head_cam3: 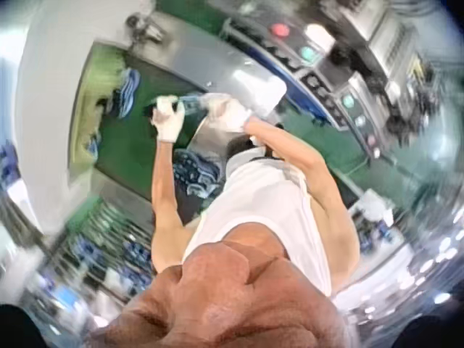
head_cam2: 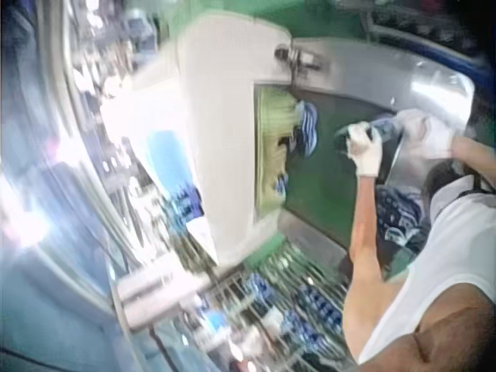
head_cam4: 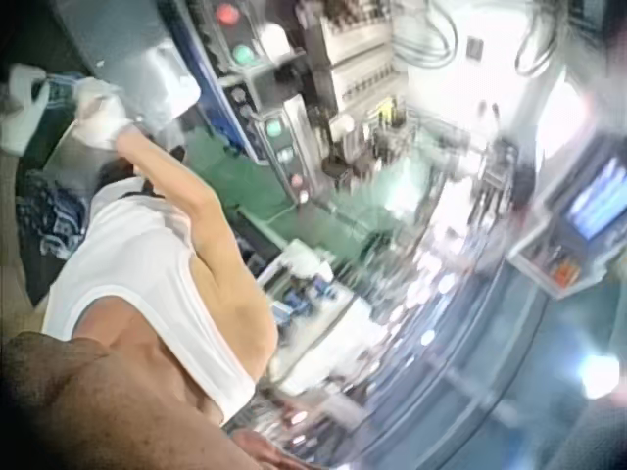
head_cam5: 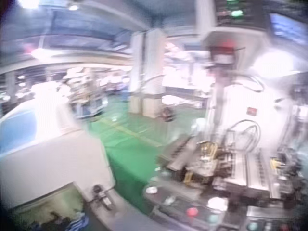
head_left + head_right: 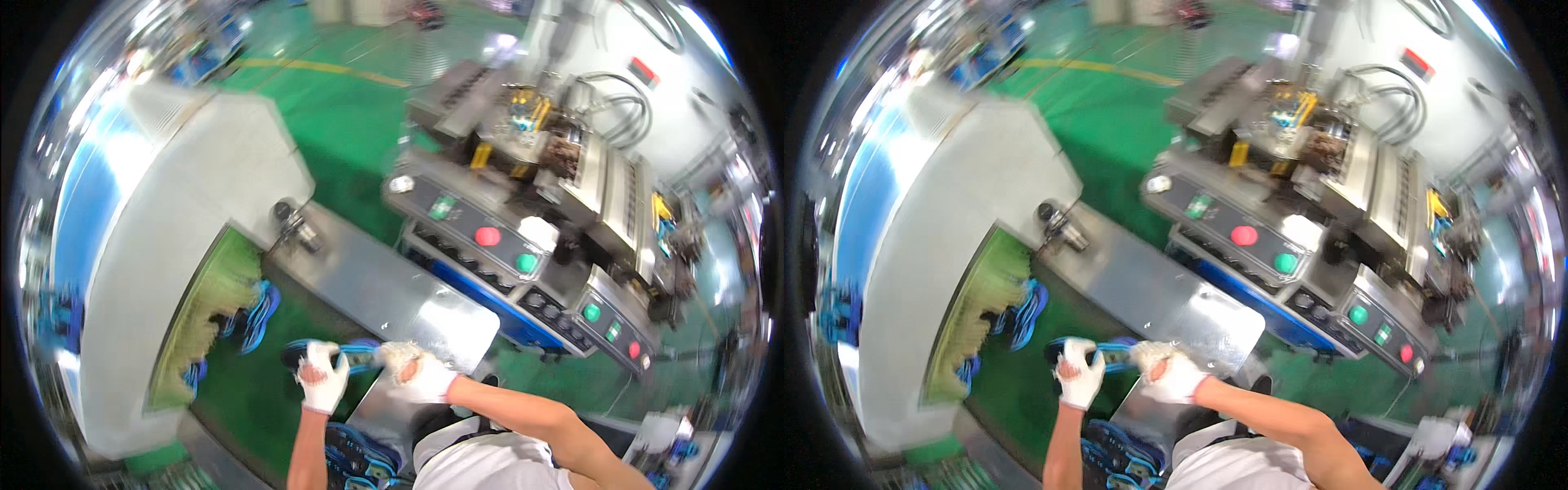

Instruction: The person places shoes into a pressing machine, operates the machine with buttons, removes the pressed shoes, and transfers shoes to and from a conveyor belt.

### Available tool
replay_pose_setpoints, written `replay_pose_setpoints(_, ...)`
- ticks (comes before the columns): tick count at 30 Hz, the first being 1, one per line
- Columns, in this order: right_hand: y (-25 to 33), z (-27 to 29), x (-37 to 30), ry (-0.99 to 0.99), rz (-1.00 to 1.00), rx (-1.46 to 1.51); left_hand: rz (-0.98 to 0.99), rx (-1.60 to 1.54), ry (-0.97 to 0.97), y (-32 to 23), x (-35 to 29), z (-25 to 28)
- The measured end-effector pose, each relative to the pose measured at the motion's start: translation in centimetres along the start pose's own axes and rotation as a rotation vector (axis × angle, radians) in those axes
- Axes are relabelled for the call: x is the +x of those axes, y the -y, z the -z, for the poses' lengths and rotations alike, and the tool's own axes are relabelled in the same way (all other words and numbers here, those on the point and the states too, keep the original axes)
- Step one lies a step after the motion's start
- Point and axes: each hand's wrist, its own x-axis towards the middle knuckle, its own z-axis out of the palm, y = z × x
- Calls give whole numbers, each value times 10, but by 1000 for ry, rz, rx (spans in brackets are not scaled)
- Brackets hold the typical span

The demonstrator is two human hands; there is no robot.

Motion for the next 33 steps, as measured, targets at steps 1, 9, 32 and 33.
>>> replay_pose_setpoints(1,-18,-34,-1,-152,23,-247,-98,-71,68,-39,5,0)
replay_pose_setpoints(9,-48,105,-121,12,-460,383,-262,-532,333,-270,54,4)
replay_pose_setpoints(32,-108,253,-289,-1091,-38,1752,-698,-58,32,-396,365,-119)
replay_pose_setpoints(33,-110,251,-285,-1114,-83,1739,-698,-65,54,-396,371,-124)
